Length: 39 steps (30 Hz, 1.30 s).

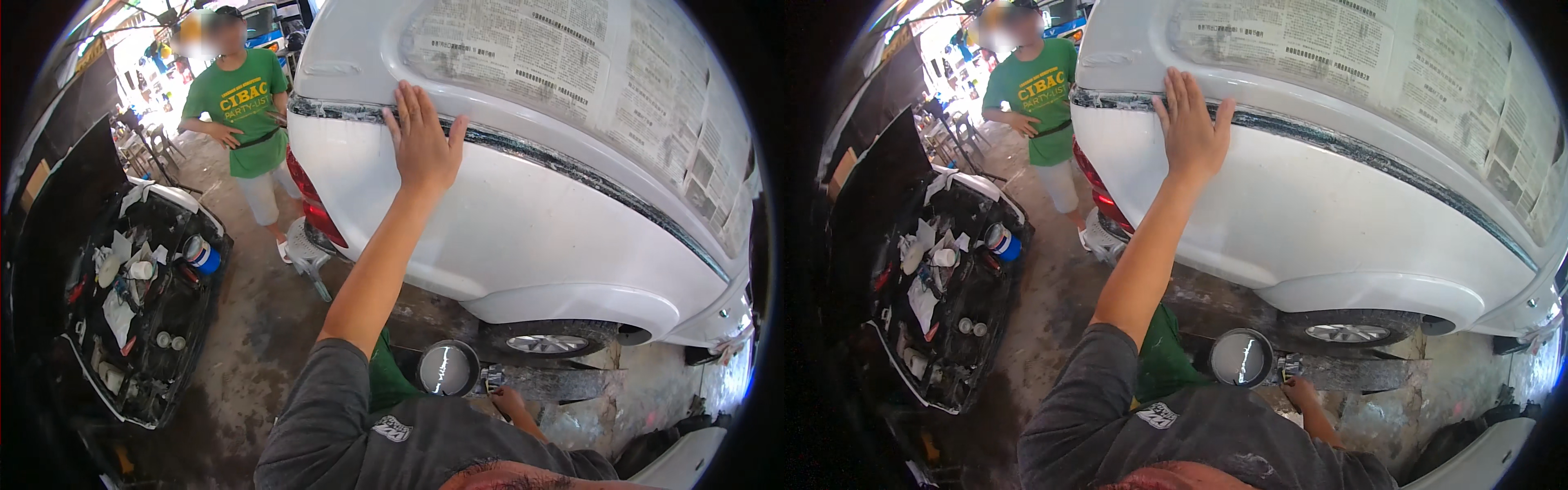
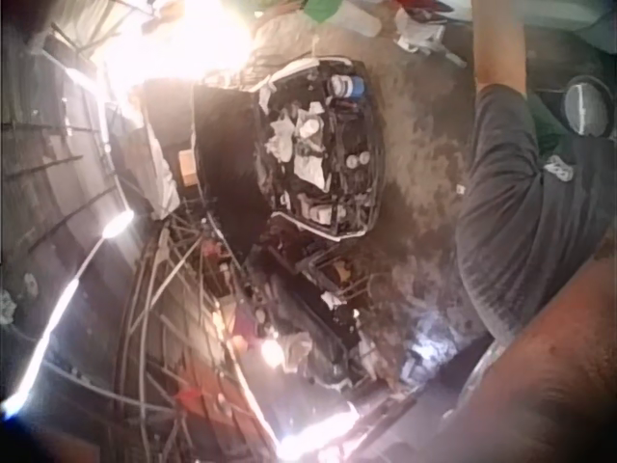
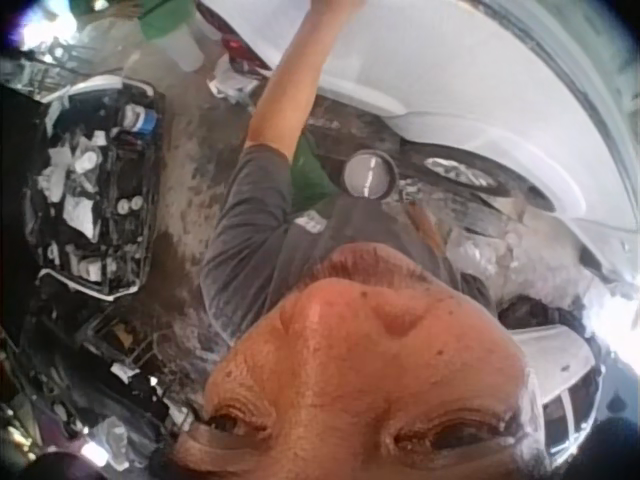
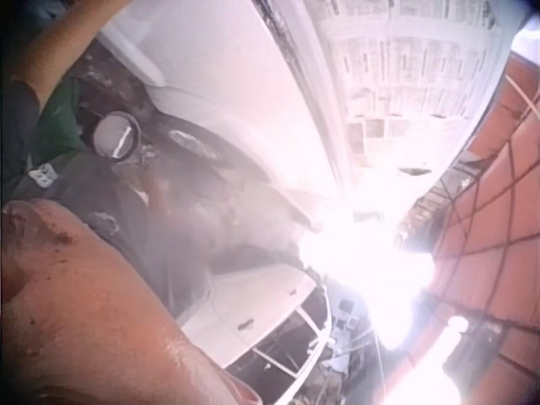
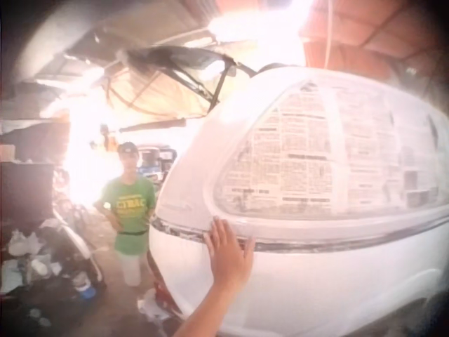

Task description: The person sands the white body panels of a vehicle using a sanding block, frequently rinsing the block and the surface with water from a bucket and wiping the area with a cloth.

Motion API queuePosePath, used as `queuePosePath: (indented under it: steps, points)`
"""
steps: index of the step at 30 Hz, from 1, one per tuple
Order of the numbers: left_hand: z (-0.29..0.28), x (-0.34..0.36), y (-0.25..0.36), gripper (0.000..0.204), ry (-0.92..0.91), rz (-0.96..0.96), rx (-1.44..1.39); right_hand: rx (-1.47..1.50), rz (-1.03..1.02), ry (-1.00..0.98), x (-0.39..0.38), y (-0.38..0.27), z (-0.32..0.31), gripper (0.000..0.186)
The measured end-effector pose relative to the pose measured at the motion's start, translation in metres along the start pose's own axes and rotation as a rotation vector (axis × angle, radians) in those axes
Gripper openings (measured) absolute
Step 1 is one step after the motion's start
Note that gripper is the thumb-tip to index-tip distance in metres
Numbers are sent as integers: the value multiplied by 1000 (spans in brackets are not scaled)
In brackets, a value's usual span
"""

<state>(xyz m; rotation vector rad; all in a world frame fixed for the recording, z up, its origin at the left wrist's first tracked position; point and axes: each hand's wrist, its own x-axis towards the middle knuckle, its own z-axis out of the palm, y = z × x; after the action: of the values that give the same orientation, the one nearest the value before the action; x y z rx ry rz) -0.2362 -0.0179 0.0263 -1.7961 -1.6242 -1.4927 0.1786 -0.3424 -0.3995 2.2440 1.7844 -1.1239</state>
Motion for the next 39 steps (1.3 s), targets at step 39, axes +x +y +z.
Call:
queuePosePath:
  steps: [39]
  points:
    - [-41,-2,-73,59,-106,-42,-29,1320,211,-268,60,-22,51,35]
